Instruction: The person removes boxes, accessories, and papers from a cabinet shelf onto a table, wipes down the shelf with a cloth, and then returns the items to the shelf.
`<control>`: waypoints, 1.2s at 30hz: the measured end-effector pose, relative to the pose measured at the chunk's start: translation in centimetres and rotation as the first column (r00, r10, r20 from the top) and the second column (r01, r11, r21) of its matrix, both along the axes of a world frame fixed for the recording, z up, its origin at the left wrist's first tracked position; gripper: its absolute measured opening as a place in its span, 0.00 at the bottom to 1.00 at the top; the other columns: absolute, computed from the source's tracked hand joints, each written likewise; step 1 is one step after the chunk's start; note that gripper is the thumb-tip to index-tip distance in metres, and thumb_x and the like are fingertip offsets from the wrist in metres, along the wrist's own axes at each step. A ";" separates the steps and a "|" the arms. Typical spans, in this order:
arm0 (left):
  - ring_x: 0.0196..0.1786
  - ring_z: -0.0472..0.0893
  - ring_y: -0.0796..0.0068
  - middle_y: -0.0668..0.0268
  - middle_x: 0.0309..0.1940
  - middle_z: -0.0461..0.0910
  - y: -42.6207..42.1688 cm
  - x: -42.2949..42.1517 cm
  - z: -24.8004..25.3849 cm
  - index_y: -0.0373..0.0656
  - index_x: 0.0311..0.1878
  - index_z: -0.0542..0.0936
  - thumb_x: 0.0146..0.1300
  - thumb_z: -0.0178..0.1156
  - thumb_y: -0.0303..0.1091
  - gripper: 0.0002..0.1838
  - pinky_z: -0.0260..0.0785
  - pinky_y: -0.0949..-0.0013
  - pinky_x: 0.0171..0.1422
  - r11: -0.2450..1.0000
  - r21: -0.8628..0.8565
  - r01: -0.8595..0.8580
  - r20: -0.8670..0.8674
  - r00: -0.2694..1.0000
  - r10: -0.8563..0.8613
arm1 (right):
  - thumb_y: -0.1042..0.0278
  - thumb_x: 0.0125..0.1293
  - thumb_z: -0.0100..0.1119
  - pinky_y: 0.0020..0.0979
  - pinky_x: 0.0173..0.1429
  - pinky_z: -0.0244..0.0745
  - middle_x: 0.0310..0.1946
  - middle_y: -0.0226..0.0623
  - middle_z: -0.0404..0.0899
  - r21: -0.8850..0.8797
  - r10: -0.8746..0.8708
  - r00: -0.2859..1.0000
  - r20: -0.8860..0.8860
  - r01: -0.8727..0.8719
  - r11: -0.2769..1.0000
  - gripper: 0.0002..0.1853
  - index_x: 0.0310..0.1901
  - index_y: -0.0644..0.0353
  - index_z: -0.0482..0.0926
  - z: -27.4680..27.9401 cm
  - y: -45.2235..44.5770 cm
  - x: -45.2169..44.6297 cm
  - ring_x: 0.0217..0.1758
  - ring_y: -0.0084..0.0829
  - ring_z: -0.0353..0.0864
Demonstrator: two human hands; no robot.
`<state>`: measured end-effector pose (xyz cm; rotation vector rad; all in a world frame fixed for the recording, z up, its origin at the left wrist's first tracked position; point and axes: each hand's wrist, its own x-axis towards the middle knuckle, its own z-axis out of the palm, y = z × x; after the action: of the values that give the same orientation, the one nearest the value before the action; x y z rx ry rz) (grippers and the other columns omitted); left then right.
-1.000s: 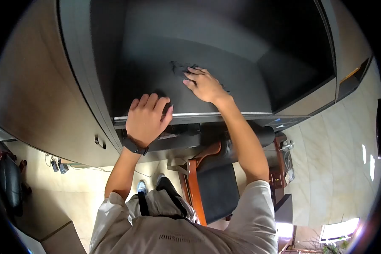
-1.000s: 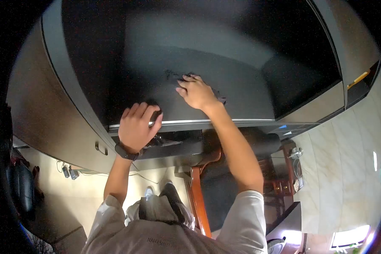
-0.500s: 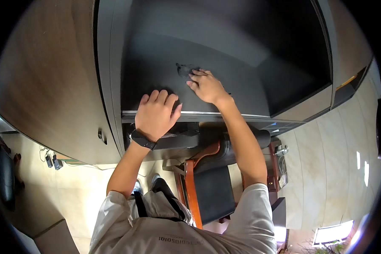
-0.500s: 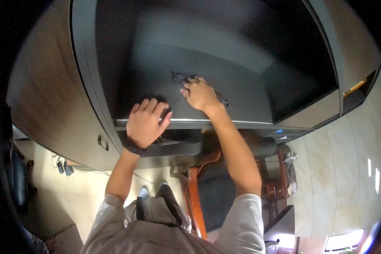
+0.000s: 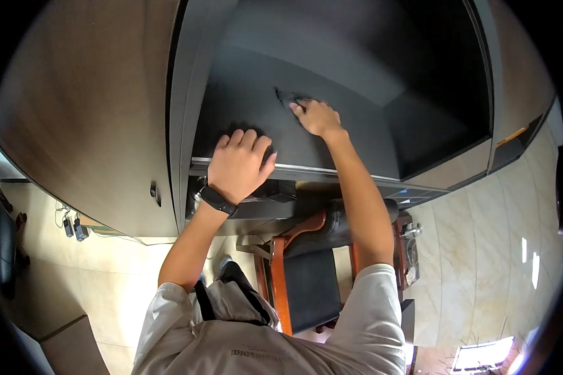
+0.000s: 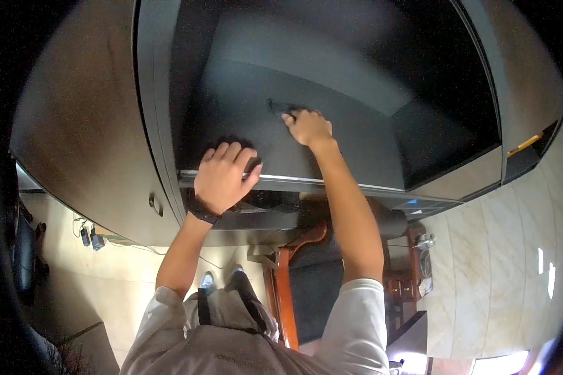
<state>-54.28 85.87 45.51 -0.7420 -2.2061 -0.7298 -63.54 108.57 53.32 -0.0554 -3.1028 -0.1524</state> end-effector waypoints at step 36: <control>0.43 0.80 0.64 0.66 0.35 0.77 0.0 0.4 -0.1 0.49 0.43 0.83 0.63 0.67 0.42 0.10 0.71 0.60 0.48 1.000 0.007 0.013 -0.049 0.999 -0.012 | 0.62 0.65 0.66 0.46 0.62 0.75 0.49 0.40 0.87 -0.101 0.210 0.748 -0.629 -0.347 0.932 0.13 0.40 0.64 0.89 -5.1 2.7 3.5 0.56 0.45 0.81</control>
<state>-53.87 85.89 45.39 -0.7629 -2.1557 -0.7180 -60.03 111.24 48.18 0.3006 -2.4172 0.1792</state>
